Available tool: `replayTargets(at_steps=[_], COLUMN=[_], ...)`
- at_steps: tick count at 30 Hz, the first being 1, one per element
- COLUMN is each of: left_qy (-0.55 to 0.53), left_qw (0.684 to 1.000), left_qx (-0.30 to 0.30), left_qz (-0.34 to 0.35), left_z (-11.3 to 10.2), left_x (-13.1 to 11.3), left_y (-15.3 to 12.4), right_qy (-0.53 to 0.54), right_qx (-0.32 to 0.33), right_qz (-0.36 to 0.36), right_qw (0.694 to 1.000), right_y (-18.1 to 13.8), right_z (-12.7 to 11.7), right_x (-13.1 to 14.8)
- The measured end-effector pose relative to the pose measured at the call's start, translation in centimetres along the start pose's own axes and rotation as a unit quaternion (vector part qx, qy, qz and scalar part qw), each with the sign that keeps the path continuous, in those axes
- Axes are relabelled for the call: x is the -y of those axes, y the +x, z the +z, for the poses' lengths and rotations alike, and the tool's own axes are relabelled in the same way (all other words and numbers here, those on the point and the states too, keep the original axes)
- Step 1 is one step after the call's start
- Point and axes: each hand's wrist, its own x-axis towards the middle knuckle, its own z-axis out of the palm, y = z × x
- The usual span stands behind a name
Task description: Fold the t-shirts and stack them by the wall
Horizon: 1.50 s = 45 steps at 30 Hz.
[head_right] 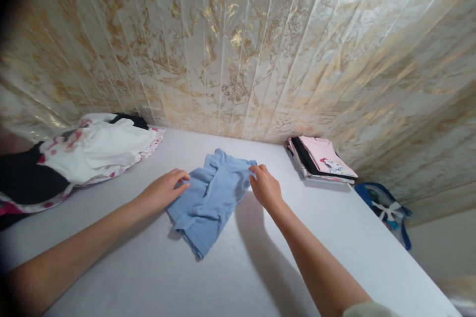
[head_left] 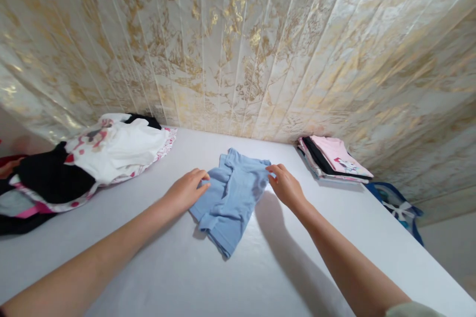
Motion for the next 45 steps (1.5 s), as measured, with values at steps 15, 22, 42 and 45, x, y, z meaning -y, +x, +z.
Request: replayTargets(at_steps=[15, 22, 42, 45], left_qy=[0.138, 0.095, 0.162, 0.112], left_qw=[0.983, 0.979, 0.978, 0.989], left_qx=[0.109, 0.165, 0.024, 0.000], left_qz=[-0.057, -0.071, -0.128, -0.097], left_z=[2.6, 1.2, 1.6, 2.7], left_x=[-3.1, -2.9, 0.4, 1.4], left_y=[-1.7, -3.6, 6.7, 7.5], right_qy=[-0.031, 0.206, -0.037, -0.054], right_qx=[0.073, 0.079, 0.103, 0.109], right_qz=[0.007, -0.002, 0.043, 0.038], right_qw=[0.997, 0.975, 0.993, 0.992], right_y=[2.8, 3.6, -4.3, -3.9], right_z=[5.5, 4.8, 0.3, 0.9], right_x=[10.0, 6.5, -0.5, -0.4])
